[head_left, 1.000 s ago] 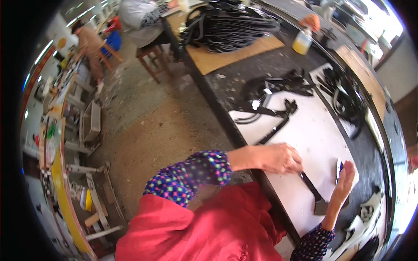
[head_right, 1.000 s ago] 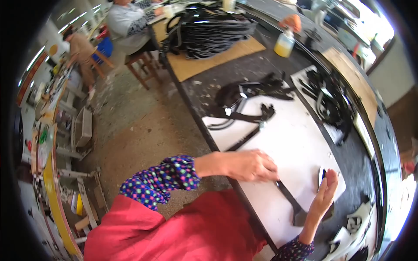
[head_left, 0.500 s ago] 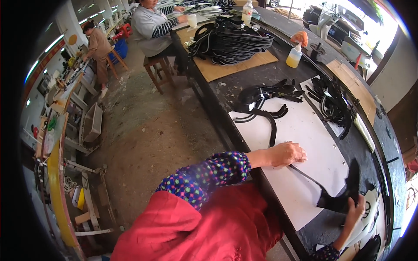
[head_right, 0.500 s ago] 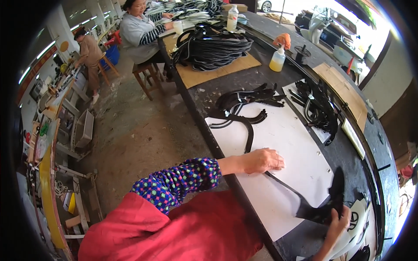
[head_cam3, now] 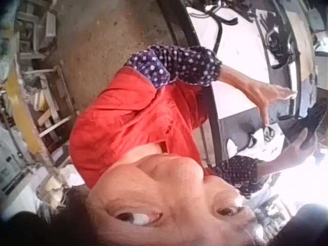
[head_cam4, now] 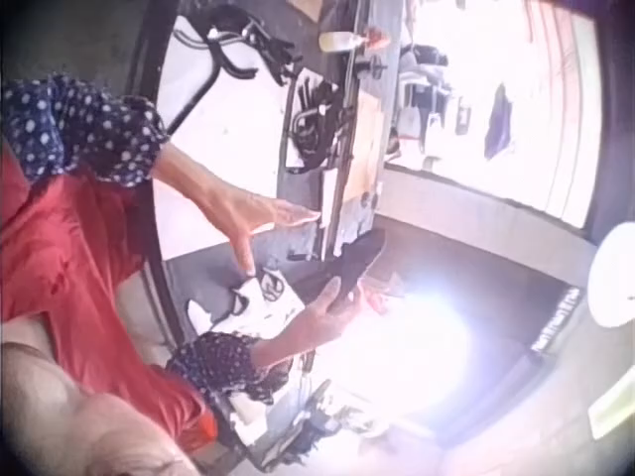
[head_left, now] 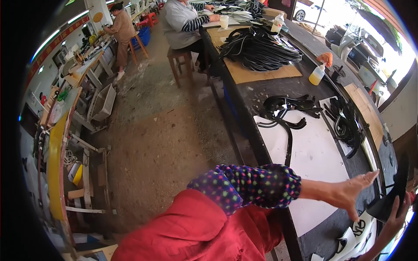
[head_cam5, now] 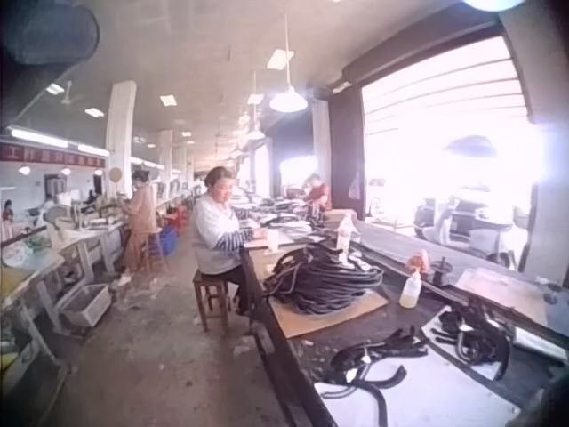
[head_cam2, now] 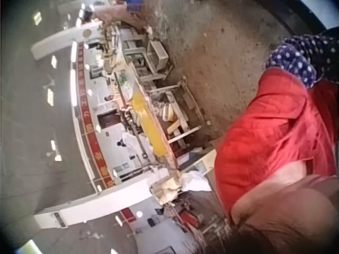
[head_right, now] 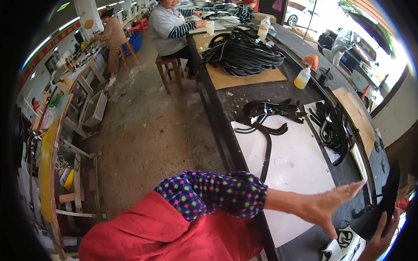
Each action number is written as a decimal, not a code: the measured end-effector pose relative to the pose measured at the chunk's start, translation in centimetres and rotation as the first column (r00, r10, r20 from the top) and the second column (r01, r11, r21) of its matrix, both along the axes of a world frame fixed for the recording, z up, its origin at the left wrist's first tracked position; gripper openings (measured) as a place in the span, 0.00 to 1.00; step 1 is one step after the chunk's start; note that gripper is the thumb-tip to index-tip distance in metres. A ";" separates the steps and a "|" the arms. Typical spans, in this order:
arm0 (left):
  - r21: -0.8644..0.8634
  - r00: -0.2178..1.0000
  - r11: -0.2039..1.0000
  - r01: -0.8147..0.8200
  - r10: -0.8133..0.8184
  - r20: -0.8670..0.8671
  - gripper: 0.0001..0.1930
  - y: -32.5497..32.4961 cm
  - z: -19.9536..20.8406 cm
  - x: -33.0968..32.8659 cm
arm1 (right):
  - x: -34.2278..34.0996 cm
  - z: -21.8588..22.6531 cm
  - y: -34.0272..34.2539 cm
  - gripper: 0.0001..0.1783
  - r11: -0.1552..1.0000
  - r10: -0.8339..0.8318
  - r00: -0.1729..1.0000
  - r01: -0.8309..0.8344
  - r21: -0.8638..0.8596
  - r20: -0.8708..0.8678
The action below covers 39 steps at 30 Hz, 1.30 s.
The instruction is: Applying adhesive strips and organizing shoe upper components at a manufacturing workbench.
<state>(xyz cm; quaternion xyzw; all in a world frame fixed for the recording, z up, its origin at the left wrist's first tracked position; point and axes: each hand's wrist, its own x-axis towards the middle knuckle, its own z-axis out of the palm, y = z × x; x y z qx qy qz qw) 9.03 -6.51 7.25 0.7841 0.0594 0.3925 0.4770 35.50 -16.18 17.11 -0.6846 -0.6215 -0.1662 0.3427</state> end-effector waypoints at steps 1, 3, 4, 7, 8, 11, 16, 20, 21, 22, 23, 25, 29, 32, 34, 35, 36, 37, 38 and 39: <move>-0.068 0.995 0.993 0.100 -0.098 0.033 0.71 -1.2 2.2 0.7 | -5.3 0.6 0.0 0.24 1.000 -0.009 0.999 0.008 -0.023 -0.042; -0.263 0.992 0.962 0.070 -0.039 0.118 0.69 -2.1 3.8 0.9 | -11.5 0.5 2.3 0.26 0.982 0.172 0.983 -0.176 -0.063 -0.063; -0.162 0.912 0.983 -0.086 0.143 0.384 0.61 -0.3 1.8 2.4 | -14.3 0.3 3.2 0.28 0.958 0.217 0.879 -0.276 -0.081 -0.424; -0.173 0.773 0.836 -0.521 0.548 0.320 0.31 9.0 2.5 1.0 | -18.4 1.0 4.0 0.30 0.921 0.385 0.830 -0.372 0.112 -0.404; -0.424 0.790 0.807 -0.410 0.547 0.277 0.22 11.2 4.9 -1.5 | -17.6 0.7 3.6 0.29 0.939 0.343 0.899 -0.320 0.123 -0.274; -0.370 0.751 0.816 -0.444 0.564 0.343 0.09 23.0 12.0 -8.9 | -15.9 -1.6 2.3 0.29 0.972 0.234 0.939 -0.218 0.091 -0.251; 0.377 0.724 0.618 -0.690 0.577 0.379 0.16 29.2 22.8 -23.3 | -14.7 -7.7 0.6 0.23 0.959 0.161 0.766 -0.270 -0.084 -0.622; 0.756 0.548 0.237 -0.610 0.815 0.186 0.19 33.4 21.6 -27.8 | -14.0 -13.7 -0.8 0.23 0.953 0.057 0.685 -0.253 -0.164 -0.727; 0.852 0.455 0.127 -0.508 0.879 0.141 0.21 35.4 19.9 -29.3 | -14.0 -14.9 -1.1 0.23 0.938 0.002 0.643 -0.266 -0.221 -0.766; 0.924 0.349 0.033 -0.382 0.931 0.111 0.22 37.2 17.5 -30.4 | -14.1 -15.9 -1.3 0.23 0.938 -0.007 0.649 -0.259 -0.230 -0.761; 0.948 0.251 0.049 -0.314 0.967 0.033 0.24 38.7 14.2 -31.0 | -14.1 -16.9 -1.4 0.23 0.925 -0.065 0.666 -0.239 -0.296 -0.743; 0.936 0.059 0.234 -0.263 0.972 -0.226 0.30 39.3 8.3 -30.7 | -14.2 -18.9 -1.7 0.22 0.912 -0.139 0.674 -0.199 -0.360 -0.726; 0.467 0.464 0.647 -0.603 0.760 -0.455 0.39 38.6 5.6 -32.2 | -14.3 -21.9 -1.5 0.15 0.970 -0.155 0.544 -0.075 -0.231 -0.825; 0.369 0.539 0.540 -0.757 0.834 -0.116 0.25 40.4 7.9 -36.0 | -15.0 -22.5 -2.1 0.13 0.974 -0.222 0.511 0.080 -0.211 -0.830; 0.539 0.266 0.291 -0.791 0.956 -0.125 0.19 43.3 8.4 -39.2 | -15.3 -22.6 -2.3 0.13 0.960 -0.274 0.566 0.117 -0.254 -0.777; 0.590 0.075 0.164 -0.791 0.982 -0.171 0.19 45.5 7.8 -40.8 | -15.2 -23.0 -2.6 0.13 0.959 -0.280 0.561 0.128 -0.252 -0.779; 0.693 -0.089 0.114 -0.711 0.964 -0.249 0.23 47.8 7.6 -42.6 | -14.9 -23.5 -2.9 0.15 0.959 -0.275 0.587 0.111 -0.261 -0.762; 0.633 -0.059 0.169 -0.755 0.945 -0.322 0.26 48.9 6.6 -42.5 | -14.7 -23.6 -3.3 0.17 0.953 -0.290 0.615 0.121 -0.276 -0.733; 0.677 -0.038 0.225 -0.701 0.936 -0.351 0.22 50.7 6.6 -44.4 | -14.5 -23.8 -3.3 0.17 0.951 -0.303 0.600 0.138 -0.278 -0.740; 0.676 0.031 0.169 -0.717 0.977 -0.211 0.21 51.8 5.8 -46.2 | -14.3 -24.1 -2.9 0.12 0.967 -0.252 0.598 0.117 -0.228 -0.761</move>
